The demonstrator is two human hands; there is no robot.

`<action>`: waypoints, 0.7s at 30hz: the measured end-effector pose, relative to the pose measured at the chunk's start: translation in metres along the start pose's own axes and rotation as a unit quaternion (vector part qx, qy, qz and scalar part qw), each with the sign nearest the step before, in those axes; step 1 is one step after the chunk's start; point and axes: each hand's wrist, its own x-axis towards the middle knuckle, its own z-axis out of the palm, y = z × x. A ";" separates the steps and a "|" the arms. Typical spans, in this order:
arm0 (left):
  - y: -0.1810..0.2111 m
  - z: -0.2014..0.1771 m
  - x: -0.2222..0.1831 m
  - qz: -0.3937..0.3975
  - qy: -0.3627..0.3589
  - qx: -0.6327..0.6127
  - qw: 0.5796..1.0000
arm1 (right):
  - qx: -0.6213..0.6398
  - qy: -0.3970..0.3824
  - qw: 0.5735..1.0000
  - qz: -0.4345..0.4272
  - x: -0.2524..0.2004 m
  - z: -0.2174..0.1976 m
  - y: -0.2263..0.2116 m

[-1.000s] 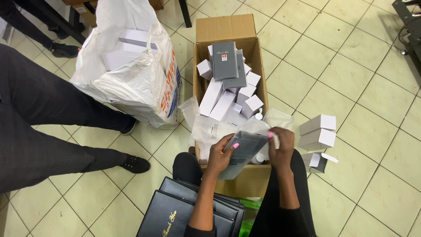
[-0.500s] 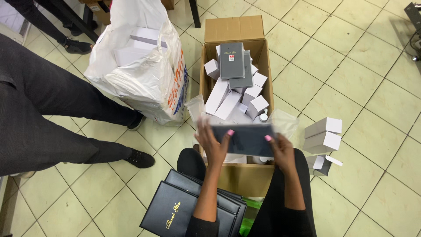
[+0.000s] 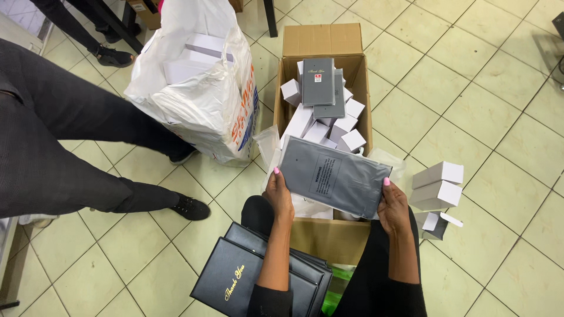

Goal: The person removes black folders from individual plastic sleeves and stacks them on their lap before placing the empty sleeves back into a cardboard box.

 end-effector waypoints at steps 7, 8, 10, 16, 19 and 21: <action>0.064 -0.017 -0.030 0.022 0.023 -0.192 0.981 | -0.090 0.162 0.982 -0.023 0.003 -0.054 -0.002; 0.055 -0.018 -0.018 0.024 0.074 -0.209 0.975 | -0.210 0.190 0.958 -0.037 0.002 -0.081 -0.012; 0.052 -0.024 -0.008 0.029 0.139 -0.226 0.964 | -0.326 0.202 0.922 -0.046 -0.010 -0.091 -0.034; 0.093 -0.045 -0.018 -0.037 0.091 -0.405 0.909 | -0.110 0.180 0.974 -0.080 -0.075 -0.078 -0.063; 0.098 -0.063 -0.005 -0.069 0.133 -0.436 0.887 | -0.185 0.223 0.956 -0.046 -0.089 -0.129 -0.056; 0.091 -0.075 0.010 -0.040 0.155 -0.523 0.837 | -0.134 0.231 0.961 -0.070 -0.111 -0.123 -0.074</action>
